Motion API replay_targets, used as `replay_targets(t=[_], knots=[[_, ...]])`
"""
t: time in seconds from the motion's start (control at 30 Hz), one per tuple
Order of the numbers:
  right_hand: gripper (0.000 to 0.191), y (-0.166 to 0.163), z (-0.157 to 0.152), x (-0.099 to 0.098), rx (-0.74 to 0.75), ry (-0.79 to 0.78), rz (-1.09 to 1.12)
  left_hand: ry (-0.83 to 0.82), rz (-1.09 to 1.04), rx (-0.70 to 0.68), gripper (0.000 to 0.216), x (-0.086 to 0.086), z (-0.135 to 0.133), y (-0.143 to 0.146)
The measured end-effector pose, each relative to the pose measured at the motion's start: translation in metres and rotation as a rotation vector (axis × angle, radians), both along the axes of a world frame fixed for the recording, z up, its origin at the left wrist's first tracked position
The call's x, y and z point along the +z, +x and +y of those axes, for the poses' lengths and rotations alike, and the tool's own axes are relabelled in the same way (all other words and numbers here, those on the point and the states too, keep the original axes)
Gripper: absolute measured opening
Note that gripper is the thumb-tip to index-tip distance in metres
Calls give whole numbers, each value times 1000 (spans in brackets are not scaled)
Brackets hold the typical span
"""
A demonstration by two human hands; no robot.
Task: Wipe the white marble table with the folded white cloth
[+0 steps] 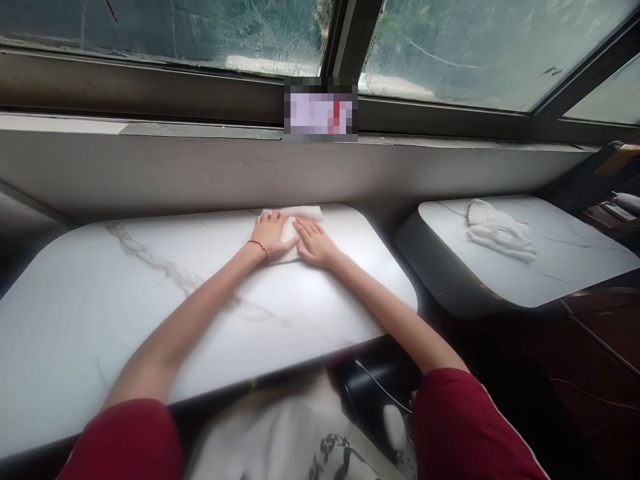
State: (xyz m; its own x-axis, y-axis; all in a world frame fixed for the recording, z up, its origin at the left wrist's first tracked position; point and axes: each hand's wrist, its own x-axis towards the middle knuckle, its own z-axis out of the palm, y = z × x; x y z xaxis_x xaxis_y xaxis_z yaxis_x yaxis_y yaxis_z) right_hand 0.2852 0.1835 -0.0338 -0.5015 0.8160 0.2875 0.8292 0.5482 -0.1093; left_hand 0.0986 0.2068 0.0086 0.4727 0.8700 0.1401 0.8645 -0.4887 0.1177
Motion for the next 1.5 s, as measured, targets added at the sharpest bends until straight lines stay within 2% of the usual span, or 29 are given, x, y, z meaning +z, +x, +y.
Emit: replay_targets(t=[0.13, 0.3, 0.43, 0.53, 0.6, 0.73, 0.9, 1.03, 1.17, 1.3, 1.4, 1.5], knots=[[66, 7, -63, 6, 150, 51, 52, -13, 31, -124, 97, 5, -48, -19], [50, 9, -148, 24, 225, 56, 53, -51, 84, -265, 98, 11, -127, -31], [45, 0, -192, 24, 104, 109, 71, -87, 121, -327, 102, 15, -167, -31], [53, -9, -206, 18, -59, 170, 90, -94, 80, -350, 103, 12, -179, -30], [63, -13, -208, 15, -106, 144, 107, -87, 21, -344, 94, 8, -182, -30], [73, -16, -199, 14, -91, 27, 127, -56, -120, -319, 75, -5, -184, -32], [70, -20, -184, 10, -66, -11, 160, 35, -164, -303, 94, -24, -178, -40], [64, -26, -161, 6, -49, 3, 175, 75, -144, -257, 97, -28, -157, -50], [60, -35, -117, 4, -26, 18, 150, 64, -145, -179, 99, -28, -124, -61], [62, -50, -60, 3, 8, 8, 100, 39, -170, -10, 116, -28, -85, -75], [62, -69, -20, 3, 0, 3, 79, 21, -190, 98, 120, -27, -57, -90], [60, -93, 11, 1, -36, 9, 63, -5, -213, 126, 118, -25, -29, -112]])
